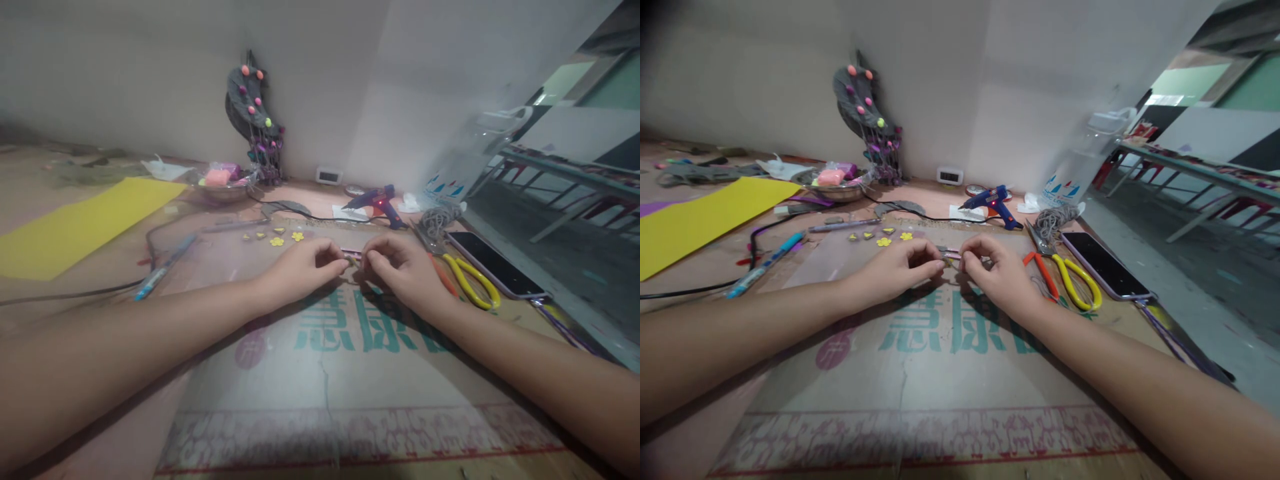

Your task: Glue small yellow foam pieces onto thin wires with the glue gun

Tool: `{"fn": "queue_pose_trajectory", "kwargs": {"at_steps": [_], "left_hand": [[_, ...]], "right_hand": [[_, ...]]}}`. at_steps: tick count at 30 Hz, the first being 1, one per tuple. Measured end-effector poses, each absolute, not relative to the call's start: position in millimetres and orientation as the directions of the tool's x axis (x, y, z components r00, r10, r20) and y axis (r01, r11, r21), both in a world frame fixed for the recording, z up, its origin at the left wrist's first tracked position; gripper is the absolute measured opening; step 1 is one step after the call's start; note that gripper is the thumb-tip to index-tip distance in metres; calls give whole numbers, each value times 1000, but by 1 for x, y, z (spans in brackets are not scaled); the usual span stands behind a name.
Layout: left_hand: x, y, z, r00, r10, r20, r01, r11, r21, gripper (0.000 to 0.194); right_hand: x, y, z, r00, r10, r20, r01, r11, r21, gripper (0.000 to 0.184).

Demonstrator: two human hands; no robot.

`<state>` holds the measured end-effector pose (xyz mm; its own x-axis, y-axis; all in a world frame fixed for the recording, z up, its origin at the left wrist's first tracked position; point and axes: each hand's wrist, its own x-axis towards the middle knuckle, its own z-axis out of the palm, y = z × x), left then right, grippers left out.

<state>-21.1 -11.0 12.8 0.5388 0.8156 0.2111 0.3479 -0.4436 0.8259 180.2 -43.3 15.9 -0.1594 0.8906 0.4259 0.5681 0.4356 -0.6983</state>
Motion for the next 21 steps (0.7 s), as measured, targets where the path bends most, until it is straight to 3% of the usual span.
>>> {"fn": "queue_pose_trajectory", "kwargs": {"at_steps": [14,21], "left_hand": [[-21,-11,13,556,805,206,315,-434,844,20],[-22,-12,13,556,808,196,323,-426,845,21]], "right_hand": [[182,-46,20,-163,867,470,666,449,-596,17],[177,-45,18,-83,938,335,481,332,-812,13]]}}
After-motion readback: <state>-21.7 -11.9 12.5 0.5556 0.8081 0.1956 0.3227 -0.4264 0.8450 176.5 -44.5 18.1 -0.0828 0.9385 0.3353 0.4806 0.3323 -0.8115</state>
